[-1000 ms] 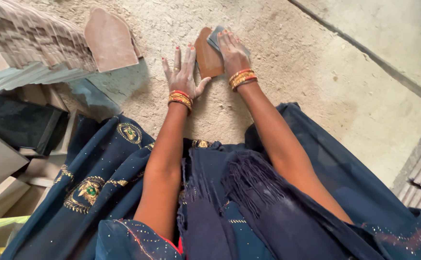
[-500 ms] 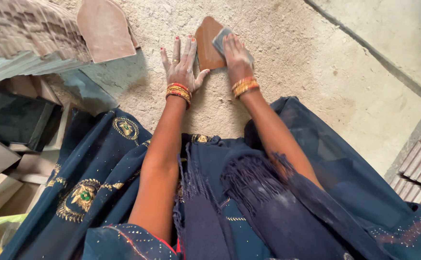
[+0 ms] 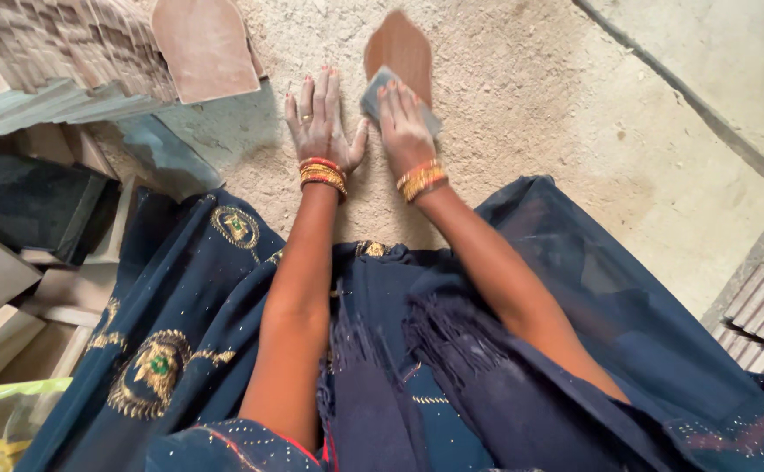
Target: The person sits on the floor and sands multiple small, brown, arched tiles using a sanding block. They hold each tile with one hand and rub the surface with the sanding block in the other hand, repeating the process for several tiles.
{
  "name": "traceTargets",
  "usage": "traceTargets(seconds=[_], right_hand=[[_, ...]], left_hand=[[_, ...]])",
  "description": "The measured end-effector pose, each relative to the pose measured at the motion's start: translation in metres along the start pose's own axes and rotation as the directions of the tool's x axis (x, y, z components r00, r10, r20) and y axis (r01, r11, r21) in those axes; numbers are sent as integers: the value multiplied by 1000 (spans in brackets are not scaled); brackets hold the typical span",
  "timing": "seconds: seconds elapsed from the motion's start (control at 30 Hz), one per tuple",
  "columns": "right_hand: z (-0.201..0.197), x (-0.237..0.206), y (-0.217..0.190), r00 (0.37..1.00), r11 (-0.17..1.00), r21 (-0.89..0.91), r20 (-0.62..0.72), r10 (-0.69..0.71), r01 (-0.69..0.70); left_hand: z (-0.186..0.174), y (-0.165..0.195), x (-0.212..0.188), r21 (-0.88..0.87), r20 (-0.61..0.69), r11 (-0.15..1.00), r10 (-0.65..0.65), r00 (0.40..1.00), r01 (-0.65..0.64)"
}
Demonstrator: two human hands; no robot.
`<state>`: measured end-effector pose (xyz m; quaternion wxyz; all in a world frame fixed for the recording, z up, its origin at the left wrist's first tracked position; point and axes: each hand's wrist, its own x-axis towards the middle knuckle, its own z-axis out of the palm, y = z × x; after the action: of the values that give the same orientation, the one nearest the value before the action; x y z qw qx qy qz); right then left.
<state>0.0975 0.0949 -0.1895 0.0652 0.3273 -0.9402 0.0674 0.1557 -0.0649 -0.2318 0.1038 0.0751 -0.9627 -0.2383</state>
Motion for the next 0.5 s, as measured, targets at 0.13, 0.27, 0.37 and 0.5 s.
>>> traceTargets(seconds=[0.13, 0.27, 0.37, 0.5], right_hand=[[-9, 47, 9, 998, 997, -76, 59, 22, -18], [-25, 99, 32, 942, 954, 111, 228, 248, -279], [-34, 127, 46, 911, 909, 156, 218, 350, -387], [-38, 139, 51, 934, 940, 94, 180, 309, -329]], left_hand=[[-1, 4, 6, 58, -52, 998, 16, 999, -13], [3, 3, 10, 108, -69, 994, 8, 998, -1], [7, 1, 10, 80, -70, 997, -7, 998, 13], [6, -2, 9, 52, -96, 999, -5, 995, 10]])
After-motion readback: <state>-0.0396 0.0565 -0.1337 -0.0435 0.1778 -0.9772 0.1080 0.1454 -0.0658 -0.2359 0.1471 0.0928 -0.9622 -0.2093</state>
